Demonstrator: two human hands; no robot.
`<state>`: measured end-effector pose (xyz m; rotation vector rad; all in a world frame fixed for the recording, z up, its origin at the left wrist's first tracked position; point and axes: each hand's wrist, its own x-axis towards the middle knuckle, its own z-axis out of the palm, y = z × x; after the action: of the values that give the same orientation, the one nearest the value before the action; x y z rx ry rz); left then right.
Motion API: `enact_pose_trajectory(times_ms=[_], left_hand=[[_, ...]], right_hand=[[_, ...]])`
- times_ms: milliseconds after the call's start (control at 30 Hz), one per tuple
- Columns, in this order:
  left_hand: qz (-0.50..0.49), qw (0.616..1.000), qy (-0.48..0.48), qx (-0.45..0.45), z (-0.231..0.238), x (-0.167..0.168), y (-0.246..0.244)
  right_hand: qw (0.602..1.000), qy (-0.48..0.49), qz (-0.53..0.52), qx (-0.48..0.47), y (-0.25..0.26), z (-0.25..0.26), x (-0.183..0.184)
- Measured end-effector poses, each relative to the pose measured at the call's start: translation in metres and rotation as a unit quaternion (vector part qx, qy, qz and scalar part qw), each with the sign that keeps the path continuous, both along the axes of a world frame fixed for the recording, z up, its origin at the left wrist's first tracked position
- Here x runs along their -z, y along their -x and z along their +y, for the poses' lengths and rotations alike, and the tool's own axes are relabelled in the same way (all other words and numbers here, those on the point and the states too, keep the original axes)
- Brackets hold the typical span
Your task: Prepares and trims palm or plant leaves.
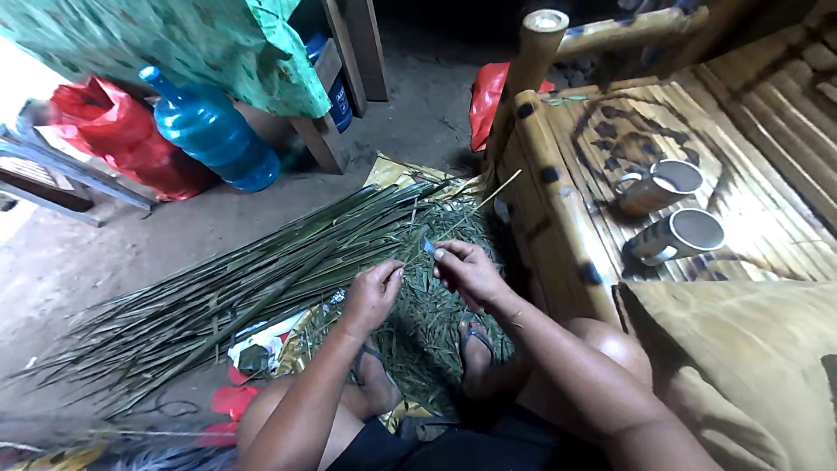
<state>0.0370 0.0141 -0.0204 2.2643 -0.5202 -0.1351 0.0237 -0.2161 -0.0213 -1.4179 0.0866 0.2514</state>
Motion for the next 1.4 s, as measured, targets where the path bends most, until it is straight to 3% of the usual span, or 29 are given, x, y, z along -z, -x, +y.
enact_pose_trajectory(times_ms=[333, 600, 733, 867, 1000, 1133, 1400], left_hand=[[-0.044, 0.999, 0.017, -0.003, 0.021, 0.006, 0.004], [-0.030, 1.000, 0.008, -0.002, 0.019, -0.003, 0.005], [-0.037, 0.999, -0.023, -0.020, 0.035, 0.002, 0.005], [-0.018, 0.999, -0.020, -0.047, 0.036, 0.009, 0.003], [-0.008, 0.998, -0.005, -0.056, 0.018, 0.004, 0.006], [-0.023, 0.999, -0.004, -0.039, 0.004, 0.003, 0.002], [-0.035, 0.999, 0.022, -0.019, 0.016, 0.008, 0.003]], right_hand=[[0.980, -0.003, -0.011, 0.196, -0.028, -0.079, -0.024], [0.966, 0.004, -0.066, 0.252, -0.028, -0.076, -0.024], [0.947, 0.018, -0.028, 0.318, -0.032, -0.100, -0.026], [0.967, 0.028, -0.015, 0.253, -0.030, -0.083, -0.035], [0.990, 0.019, 0.031, 0.136, -0.017, -0.022, -0.006], [0.999, -0.011, 0.003, 0.034, -0.007, 0.006, 0.010], [0.983, -0.006, -0.008, 0.183, -0.030, -0.058, -0.014]])
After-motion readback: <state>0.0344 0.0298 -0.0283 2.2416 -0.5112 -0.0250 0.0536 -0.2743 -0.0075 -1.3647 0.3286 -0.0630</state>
